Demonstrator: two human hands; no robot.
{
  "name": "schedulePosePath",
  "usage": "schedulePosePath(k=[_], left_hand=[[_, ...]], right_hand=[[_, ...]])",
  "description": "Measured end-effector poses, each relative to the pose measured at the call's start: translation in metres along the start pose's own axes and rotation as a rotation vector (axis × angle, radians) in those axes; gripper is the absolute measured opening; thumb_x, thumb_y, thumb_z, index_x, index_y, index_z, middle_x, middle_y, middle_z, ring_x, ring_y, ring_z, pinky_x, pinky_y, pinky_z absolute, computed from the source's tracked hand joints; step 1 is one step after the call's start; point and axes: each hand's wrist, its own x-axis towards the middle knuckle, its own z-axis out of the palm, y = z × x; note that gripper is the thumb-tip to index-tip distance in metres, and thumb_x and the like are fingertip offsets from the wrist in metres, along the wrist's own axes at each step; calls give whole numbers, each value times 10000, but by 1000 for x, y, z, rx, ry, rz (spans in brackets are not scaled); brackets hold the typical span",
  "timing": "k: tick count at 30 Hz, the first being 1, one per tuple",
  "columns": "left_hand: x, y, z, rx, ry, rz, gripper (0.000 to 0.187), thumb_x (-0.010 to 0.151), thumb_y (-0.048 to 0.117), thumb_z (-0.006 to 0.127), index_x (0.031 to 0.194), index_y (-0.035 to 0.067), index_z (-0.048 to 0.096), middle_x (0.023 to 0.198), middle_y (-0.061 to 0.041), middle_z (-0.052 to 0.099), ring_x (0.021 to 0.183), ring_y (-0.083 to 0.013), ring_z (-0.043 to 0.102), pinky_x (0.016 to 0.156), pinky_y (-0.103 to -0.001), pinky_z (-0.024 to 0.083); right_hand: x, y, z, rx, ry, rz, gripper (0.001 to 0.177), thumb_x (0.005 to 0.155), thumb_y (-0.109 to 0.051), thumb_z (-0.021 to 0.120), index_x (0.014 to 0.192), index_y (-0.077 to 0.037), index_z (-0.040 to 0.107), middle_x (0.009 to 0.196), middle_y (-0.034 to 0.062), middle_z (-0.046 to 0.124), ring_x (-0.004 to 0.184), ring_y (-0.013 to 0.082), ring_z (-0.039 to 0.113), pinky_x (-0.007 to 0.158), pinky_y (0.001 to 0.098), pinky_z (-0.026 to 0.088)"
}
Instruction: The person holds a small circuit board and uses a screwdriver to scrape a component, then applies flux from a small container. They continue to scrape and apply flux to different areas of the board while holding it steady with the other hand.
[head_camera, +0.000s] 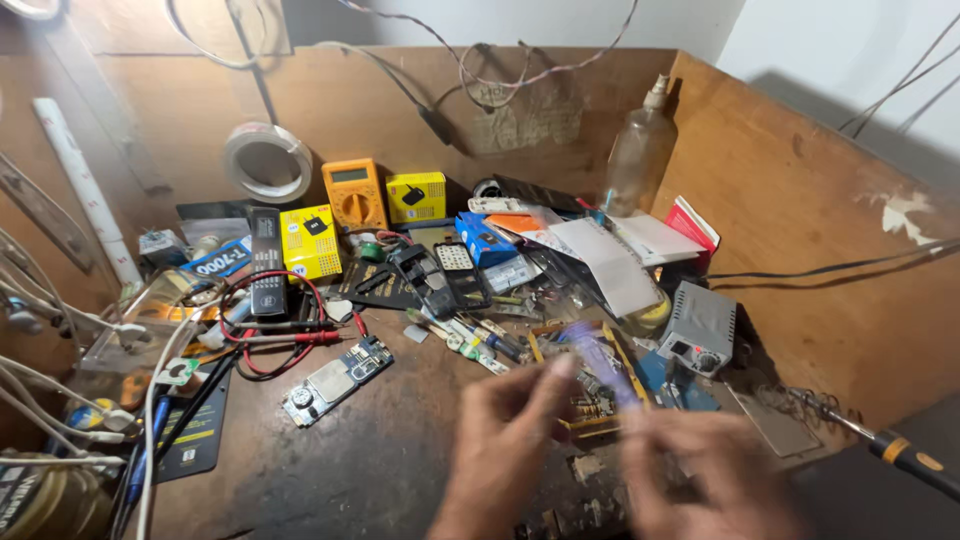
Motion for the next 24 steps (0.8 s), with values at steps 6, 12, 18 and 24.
schedulePosePath(k=[6,12,18,24], left_hand=[[1,-3,-10,-316,64,-208,306,896,296,771,906,-10,790,641,-19,628,550,-113,561,531,-257,465],[9,7,-49,-572,214,-171,220,891,235,742,923,18,729,812,-33,719,682,-111,670,619,-254,558],[17,-3,-60,-434,128,-180,251,942,289,773,982,42,767,789,-11,675,645,-82,582,587,-223,449],[22,1,-66,-365,105,-180,282,903,300,763,933,20,746,670,-61,682,545,-134,587,504,-267,429]], right_hand=[[-22,-35,38,-14,66,74,237,749,-63,857,925,-149,726,939,18,747,897,190,722,880,315,549],[-98,0,87,111,-27,161,275,805,-247,763,1071,-180,756,821,18,736,761,160,690,798,301,539],[-82,-36,131,997,-175,1147,442,945,-344,563,1309,-120,674,932,72,754,813,150,681,769,280,533],[-36,-41,161,1176,-87,1322,502,1093,-334,554,1265,128,648,1018,202,720,860,258,695,761,352,566]])
